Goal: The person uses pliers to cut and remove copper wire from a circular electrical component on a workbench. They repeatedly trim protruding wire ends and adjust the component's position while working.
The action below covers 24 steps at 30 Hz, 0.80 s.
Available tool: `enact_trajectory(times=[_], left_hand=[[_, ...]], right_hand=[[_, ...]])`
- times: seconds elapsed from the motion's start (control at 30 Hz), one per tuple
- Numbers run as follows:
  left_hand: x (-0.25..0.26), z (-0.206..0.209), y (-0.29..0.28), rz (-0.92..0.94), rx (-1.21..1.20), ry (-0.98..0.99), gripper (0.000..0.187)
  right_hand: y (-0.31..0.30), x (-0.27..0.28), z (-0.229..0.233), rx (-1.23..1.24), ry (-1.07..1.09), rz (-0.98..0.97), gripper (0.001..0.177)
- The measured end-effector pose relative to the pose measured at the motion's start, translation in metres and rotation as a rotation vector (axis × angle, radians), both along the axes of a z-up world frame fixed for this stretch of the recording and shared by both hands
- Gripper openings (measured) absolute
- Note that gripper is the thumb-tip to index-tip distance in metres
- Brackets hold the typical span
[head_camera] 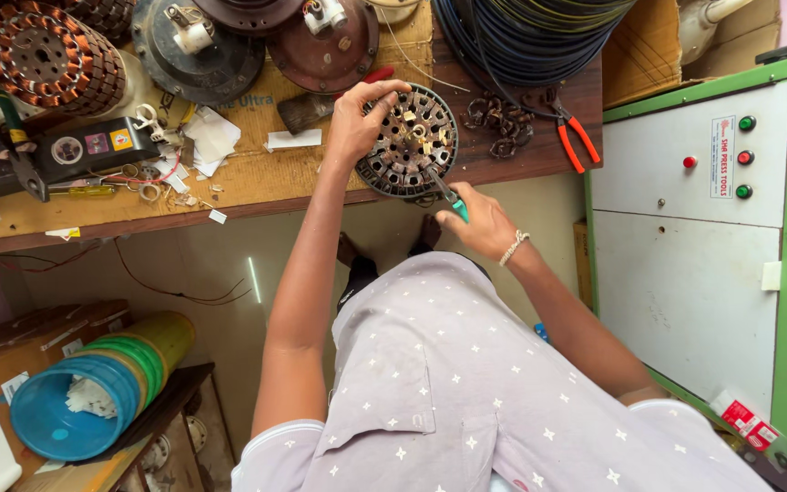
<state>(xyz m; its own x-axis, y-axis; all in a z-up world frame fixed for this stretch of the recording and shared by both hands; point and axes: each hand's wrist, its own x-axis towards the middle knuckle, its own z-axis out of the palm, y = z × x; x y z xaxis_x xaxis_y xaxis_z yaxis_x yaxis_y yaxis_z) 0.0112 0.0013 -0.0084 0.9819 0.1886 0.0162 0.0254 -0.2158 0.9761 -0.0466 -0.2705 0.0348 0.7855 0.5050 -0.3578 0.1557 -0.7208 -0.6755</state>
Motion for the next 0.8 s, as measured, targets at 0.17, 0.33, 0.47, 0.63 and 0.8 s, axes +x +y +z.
enact_trajectory(times=[0.17, 0.33, 0.47, 0.63, 0.8], left_hand=[[-0.001, 0.007, 0.003, 0.028, 0.014, -0.017, 0.020], [-0.002, 0.018, 0.004, 0.033, -0.037, 0.026, 0.022], [-0.002, 0.025, 0.004, 0.023, -0.043, 0.072, 0.021], [-0.007, 0.019, -0.003, 0.069, -0.170, 0.053, 0.022], [-0.024, 0.003, -0.023, 0.397, -0.229, -0.025, 0.035]], right_hand=[[-0.001, -0.013, -0.074, 0.172, -0.195, -0.064, 0.020], [0.018, -0.009, -0.120, 0.395, -0.622, 0.009, 0.023], [0.007, -0.022, -0.114, 0.444, -0.455, -0.155, 0.017], [-0.044, -0.023, -0.115, 0.282, -0.477, -0.287, 0.020], [-0.083, 0.025, -0.149, -0.071, -0.546, -0.480, 0.031]])
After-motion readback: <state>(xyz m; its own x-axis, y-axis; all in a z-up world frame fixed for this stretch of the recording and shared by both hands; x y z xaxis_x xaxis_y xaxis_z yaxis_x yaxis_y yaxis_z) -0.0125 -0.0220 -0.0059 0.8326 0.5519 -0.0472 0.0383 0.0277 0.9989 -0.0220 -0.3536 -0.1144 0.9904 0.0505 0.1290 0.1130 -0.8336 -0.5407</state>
